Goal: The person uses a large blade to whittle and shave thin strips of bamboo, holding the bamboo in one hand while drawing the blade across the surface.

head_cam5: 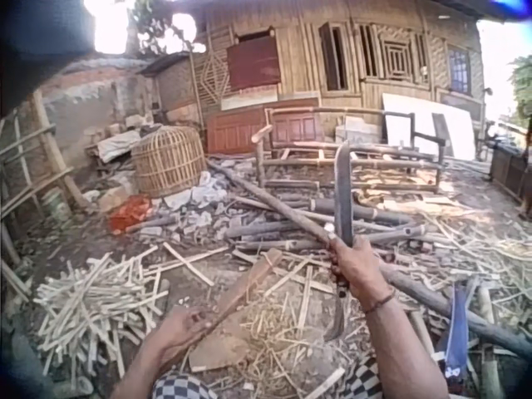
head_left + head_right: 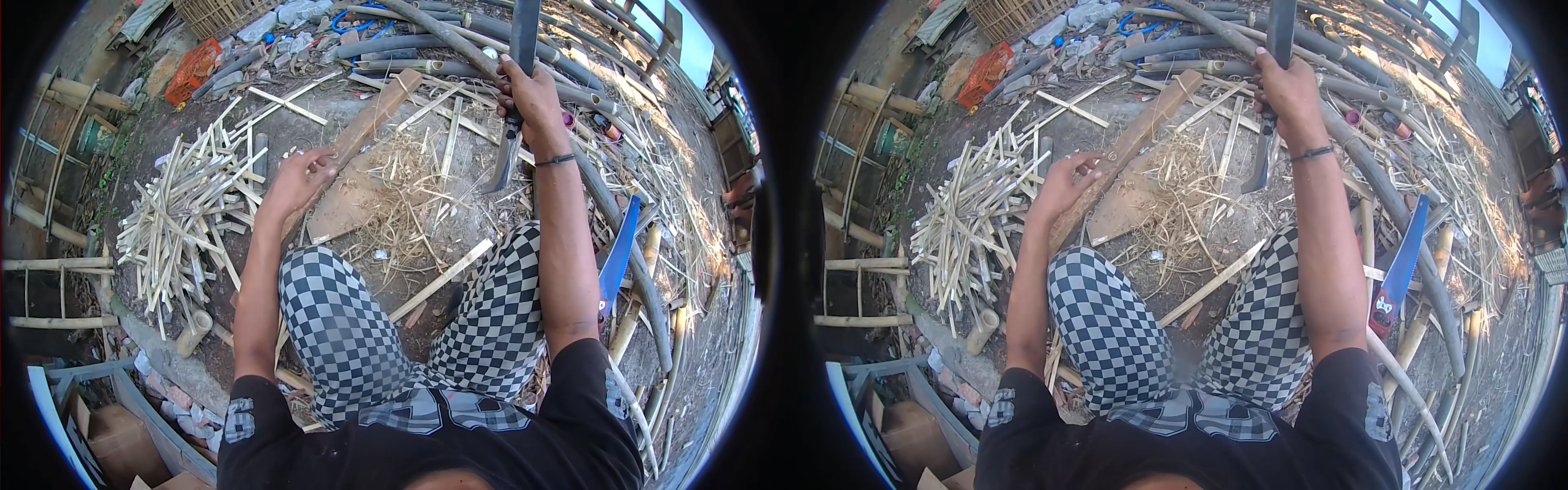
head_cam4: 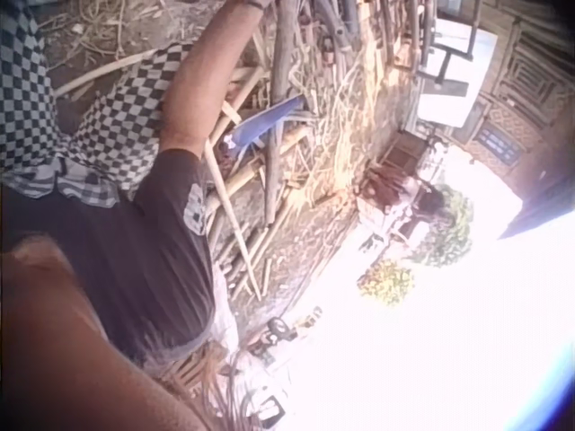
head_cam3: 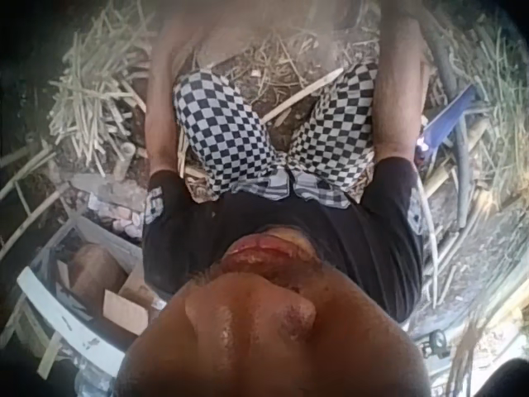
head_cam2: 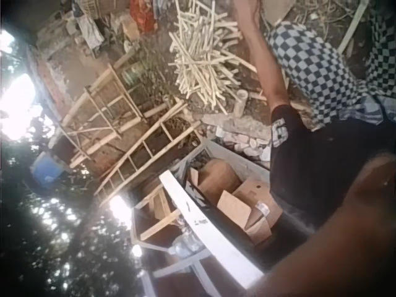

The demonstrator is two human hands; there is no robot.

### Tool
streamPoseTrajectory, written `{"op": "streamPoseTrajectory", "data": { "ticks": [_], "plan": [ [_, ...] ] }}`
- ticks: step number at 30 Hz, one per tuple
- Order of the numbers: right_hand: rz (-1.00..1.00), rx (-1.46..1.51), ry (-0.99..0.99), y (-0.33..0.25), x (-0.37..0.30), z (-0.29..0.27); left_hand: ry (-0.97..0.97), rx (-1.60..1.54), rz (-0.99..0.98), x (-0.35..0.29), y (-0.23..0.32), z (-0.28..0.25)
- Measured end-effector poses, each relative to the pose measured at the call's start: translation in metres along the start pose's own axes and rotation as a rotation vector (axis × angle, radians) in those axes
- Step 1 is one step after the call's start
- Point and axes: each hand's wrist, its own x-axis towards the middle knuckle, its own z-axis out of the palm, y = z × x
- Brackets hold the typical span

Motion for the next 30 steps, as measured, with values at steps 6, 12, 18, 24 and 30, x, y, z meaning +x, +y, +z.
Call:
{"op": "streamPoseTrajectory", "data": {
  "ticks": [6,12,18,24,30],
  "plan": [
    [0.012,-0.149,-0.043,0.020,0.006,0.024,-0.560,0.051,0.041,0.153,-0.043,0.085],
    [0.033,-0.395,-0.068,0.043,0.018,0.035,-0.381,0.076,-0.035,0.241,-0.081,0.223],
    [-0.041,-0.508,-0.032,0.065,0.033,0.041,-0.177,0.248,-0.301,0.237,-0.078,0.283],
    [-0.017,-0.543,-0.055,0.060,0.035,0.041,-0.201,0.377,-0.392,0.242,-0.072,0.270],
    [0.008,-0.525,-0.049,0.060,0.036,0.035,-0.166,0.096,-0.385,0.248,-0.025,0.259]
  ]
}}
